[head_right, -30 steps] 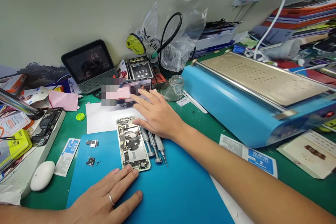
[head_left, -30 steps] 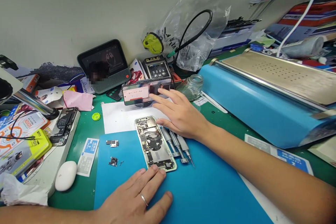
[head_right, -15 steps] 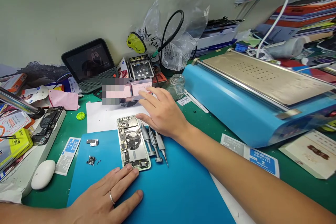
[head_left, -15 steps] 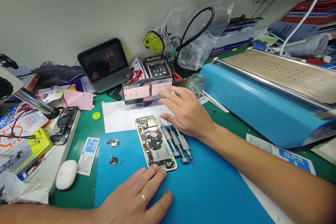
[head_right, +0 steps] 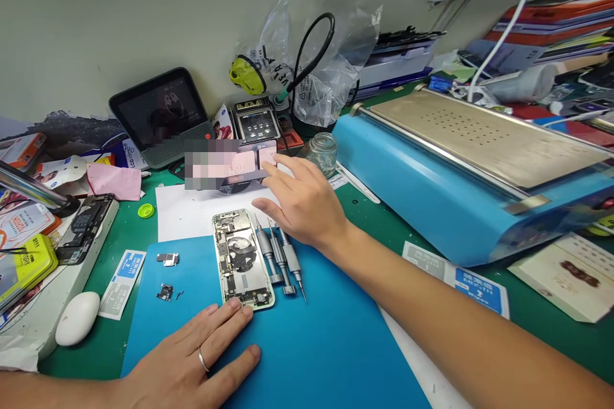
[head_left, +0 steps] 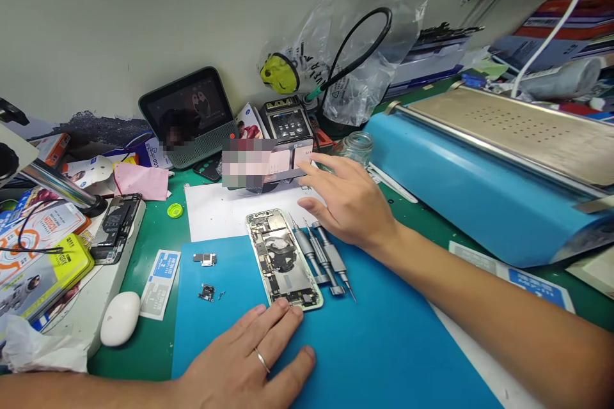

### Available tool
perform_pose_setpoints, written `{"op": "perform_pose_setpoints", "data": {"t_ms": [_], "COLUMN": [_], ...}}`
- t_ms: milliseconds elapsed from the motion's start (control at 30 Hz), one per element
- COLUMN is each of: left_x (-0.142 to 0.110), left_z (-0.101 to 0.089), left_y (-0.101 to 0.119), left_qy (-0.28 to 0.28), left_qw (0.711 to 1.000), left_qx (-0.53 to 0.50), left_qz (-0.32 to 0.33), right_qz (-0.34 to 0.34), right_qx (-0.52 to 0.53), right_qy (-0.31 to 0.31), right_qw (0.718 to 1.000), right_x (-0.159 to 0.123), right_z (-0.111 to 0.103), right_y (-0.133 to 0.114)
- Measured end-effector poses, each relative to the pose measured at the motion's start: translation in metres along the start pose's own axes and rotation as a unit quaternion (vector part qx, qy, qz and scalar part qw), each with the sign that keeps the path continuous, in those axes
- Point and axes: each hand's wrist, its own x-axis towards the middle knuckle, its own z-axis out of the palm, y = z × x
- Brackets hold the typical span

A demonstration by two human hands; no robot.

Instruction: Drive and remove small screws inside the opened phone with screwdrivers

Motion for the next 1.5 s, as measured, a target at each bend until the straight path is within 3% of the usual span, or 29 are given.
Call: {"op": "perform_pose_setpoints", "data": {"t_ms": [133,200,367,667,933,1067,1200,1500], "left_x": [-0.001,-0.001,0.001,0.002,0.0,-0.001,0.0,0.002], "left_z": [0.004,0.0,-0.008,-0.008,-0.004,0.001,-0.001,-0.009], "left_y": [0.001,0.001,0.0,-0.001,0.001,0.003,0.002,0.001], "left_qy": [0.04,0.006,-0.004,-0.001,0.004,0.036,0.007,0.004], "left_qw": [0.999,1.0,1.0,1.0,1.0,0.999,0.999,0.999], "left_qx": [-0.01,-0.012,-0.014,-0.028,-0.029,-0.028,-0.031,-0.033], "left_qz": [-0.012,-0.006,-0.004,-0.004,-0.006,-0.02,-0.009,-0.009], "right_qz": [0.0,-0.002,-0.019,-0.031,-0.125,-0.122,-0.12,-0.134], "right_qx": [0.017,0.02,0.034,0.038,0.083,0.084,0.084,0.092], "right_qy": [0.02,0.024,0.013,-0.036,-0.064,-0.087,-0.117,-0.16], "right_qw": [1.0,1.0,0.999,0.998,0.987,0.985,0.982,0.974], "right_x": [0.0,0.0,-0.001,-0.001,0.001,0.0,0.0,0.005], "right_z": [-0.002,-0.002,-0.001,-0.004,0.002,0.003,0.004,0.005], "right_y": [0.001,0.002,0.001,0.004,-0.001,0.0,0.001,-0.002]}}
